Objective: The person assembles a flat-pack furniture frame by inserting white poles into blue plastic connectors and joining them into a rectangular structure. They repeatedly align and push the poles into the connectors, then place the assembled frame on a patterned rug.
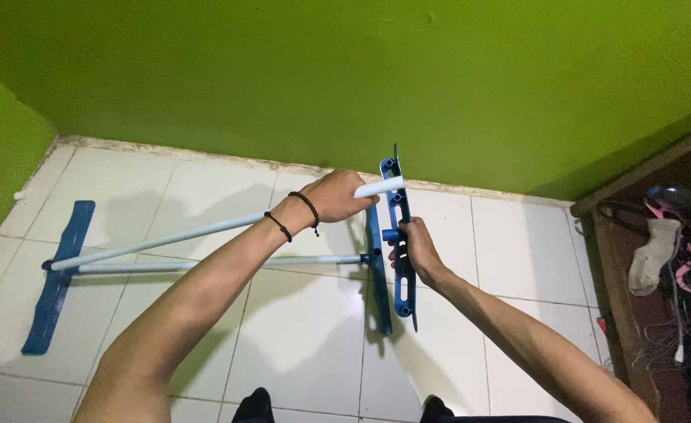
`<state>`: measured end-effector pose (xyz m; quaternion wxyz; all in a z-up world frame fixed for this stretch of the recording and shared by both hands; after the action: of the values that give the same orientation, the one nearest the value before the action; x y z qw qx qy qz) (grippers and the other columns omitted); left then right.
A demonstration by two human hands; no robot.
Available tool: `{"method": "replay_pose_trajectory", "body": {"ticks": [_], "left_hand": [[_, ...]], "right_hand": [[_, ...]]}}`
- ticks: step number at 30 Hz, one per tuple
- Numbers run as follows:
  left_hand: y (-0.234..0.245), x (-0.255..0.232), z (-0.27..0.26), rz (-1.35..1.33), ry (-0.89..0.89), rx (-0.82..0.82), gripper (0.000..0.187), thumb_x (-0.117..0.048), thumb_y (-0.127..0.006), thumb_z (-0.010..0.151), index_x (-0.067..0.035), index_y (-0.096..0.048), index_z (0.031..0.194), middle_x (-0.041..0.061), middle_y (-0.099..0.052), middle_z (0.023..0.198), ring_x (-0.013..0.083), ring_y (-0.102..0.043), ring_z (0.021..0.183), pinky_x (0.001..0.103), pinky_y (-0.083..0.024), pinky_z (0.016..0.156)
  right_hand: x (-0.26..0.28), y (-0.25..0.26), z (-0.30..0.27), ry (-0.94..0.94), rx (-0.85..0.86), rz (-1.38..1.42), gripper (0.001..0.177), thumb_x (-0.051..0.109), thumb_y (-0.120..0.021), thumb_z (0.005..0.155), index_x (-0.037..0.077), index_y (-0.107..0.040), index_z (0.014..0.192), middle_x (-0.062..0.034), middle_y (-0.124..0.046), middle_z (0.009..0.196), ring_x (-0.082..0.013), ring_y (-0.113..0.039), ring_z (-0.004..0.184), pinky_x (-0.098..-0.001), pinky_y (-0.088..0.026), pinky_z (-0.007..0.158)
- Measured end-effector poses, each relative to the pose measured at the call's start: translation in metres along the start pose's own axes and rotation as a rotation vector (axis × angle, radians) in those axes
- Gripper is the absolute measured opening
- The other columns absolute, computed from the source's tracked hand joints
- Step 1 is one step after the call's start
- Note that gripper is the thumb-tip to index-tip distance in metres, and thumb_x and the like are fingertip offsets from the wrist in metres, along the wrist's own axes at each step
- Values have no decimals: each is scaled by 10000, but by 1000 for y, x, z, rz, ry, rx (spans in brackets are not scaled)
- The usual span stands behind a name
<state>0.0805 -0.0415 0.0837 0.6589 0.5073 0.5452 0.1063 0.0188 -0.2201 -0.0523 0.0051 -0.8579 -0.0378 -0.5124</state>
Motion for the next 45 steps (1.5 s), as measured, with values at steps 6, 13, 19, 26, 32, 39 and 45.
{"method": "replay_pose_trajectory", "body": {"ticks": [6,13,19,26,32,39,45], "left_hand": [[28,-4,-6,-70,-53,-115,282,-330,-666,876,-68,-771,865,172,-678,630,288,-666,565,427,-530,603],[75,-9,-29,-148,-73,-268,245,-289,-652,871,-83,-784,884,151,-696,655,258,-688,602,392,-544,639],[110,-6,-61,-140,59,-351,368,-342,-657,911,-20,-697,738,127,-595,553,226,-555,498,392,-486,543],[142,-6,-97,-127,23,-507,497,-356,-669,950,19,-570,640,90,-473,482,173,-418,432,391,-403,462],[147,8,-115,-224,131,-525,461,-392,-649,943,-57,-597,631,-6,-502,477,116,-463,416,352,-412,428],[152,2,-140,-226,101,-594,524,-385,-666,954,-35,-488,607,5,-430,496,115,-402,464,348,-373,456],[152,-12,-148,-219,76,-610,518,-378,-670,960,-49,-499,598,-4,-433,491,107,-394,461,341,-356,456]], "right_hand": [[-5,-11,2,28,41,-200,305,279,-416,1022,58,-413,1231,-131,-623,1009,-214,-678,736,-376,-588,578],[-19,-30,31,77,41,-311,336,321,-454,1010,48,-520,1196,-130,-672,955,-213,-629,762,-385,-523,655],[-36,-64,68,269,131,-646,427,392,-419,1050,25,-604,1167,-178,-691,910,-250,-659,827,-425,-521,769],[-58,-113,88,379,244,-899,480,401,-456,1028,-33,-661,1011,-257,-692,807,-392,-695,778,-502,-522,757],[-131,-157,135,303,273,-989,441,395,-551,950,-29,-639,1035,-285,-707,879,-430,-712,848,-509,-549,810],[-188,-197,134,416,173,-859,443,340,-578,969,-99,-591,1027,-319,-691,919,-478,-683,906,-537,-543,830],[-183,-206,101,425,145,-754,408,282,-567,983,-68,-472,1170,-293,-694,909,-475,-688,882,-549,-540,786]]}}
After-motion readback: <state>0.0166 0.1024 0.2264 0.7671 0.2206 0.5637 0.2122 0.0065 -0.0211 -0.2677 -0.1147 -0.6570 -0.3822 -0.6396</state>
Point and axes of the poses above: each hand's wrist, its own z-axis towards the middle knuckle, its own y-axis out of the back of the hand, x = y × z, the point moved 7 cm from there along z, towards the middle knuckle
